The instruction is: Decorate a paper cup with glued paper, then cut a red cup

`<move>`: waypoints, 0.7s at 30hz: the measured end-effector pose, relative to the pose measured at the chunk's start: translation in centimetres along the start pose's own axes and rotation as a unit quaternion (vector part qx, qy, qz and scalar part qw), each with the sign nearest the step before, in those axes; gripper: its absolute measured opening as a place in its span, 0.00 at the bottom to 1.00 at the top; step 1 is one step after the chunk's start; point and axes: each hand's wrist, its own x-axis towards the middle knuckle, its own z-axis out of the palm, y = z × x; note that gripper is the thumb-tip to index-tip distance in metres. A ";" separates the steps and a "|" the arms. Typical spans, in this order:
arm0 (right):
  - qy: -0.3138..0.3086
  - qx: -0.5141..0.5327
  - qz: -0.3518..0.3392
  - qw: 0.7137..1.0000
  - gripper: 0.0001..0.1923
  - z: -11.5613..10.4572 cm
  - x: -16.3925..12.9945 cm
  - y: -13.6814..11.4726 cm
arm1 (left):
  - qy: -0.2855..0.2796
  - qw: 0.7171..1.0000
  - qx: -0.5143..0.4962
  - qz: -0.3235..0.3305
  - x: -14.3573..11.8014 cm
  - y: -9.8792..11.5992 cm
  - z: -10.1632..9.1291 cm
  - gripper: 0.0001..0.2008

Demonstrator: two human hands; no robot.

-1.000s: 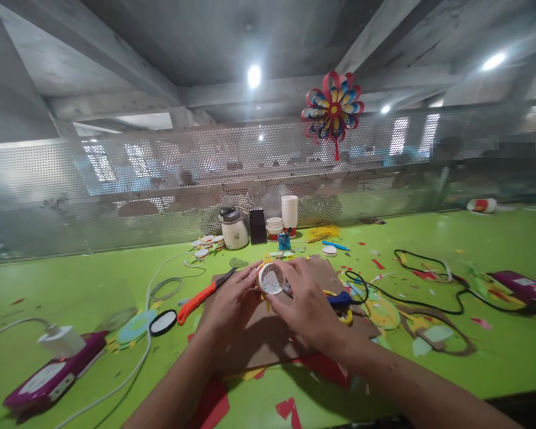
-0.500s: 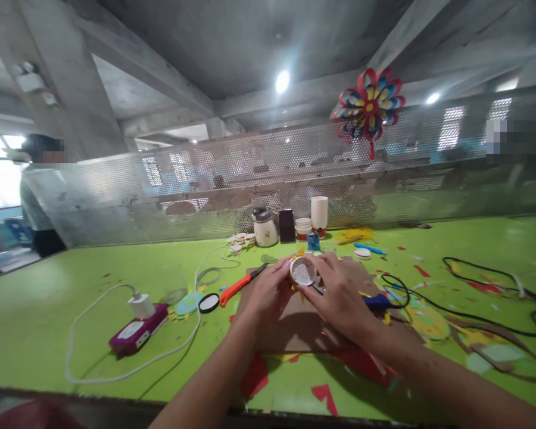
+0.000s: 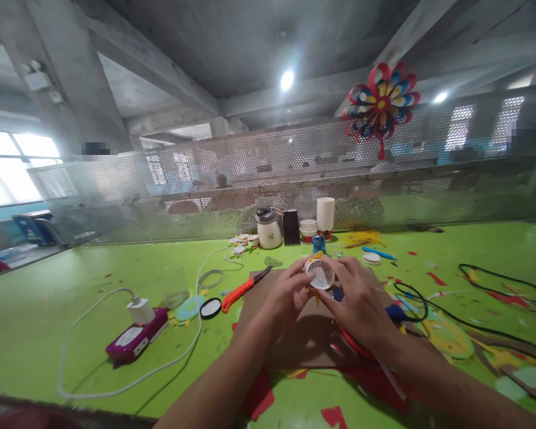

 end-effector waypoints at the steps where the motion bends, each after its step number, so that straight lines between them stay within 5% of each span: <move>1: 0.001 -0.010 -0.001 1.000 0.22 0.0 0.0 0.2 | 0.002 1.000 0.004 -0.003 0.1 -0.1 0.0 0.18; 21: -0.025 -0.002 -0.006 1.000 0.23 0.4 -1.0 0.6 | 0.009 1.000 0.019 -0.023 0.3 -1.5 -1.2 0.18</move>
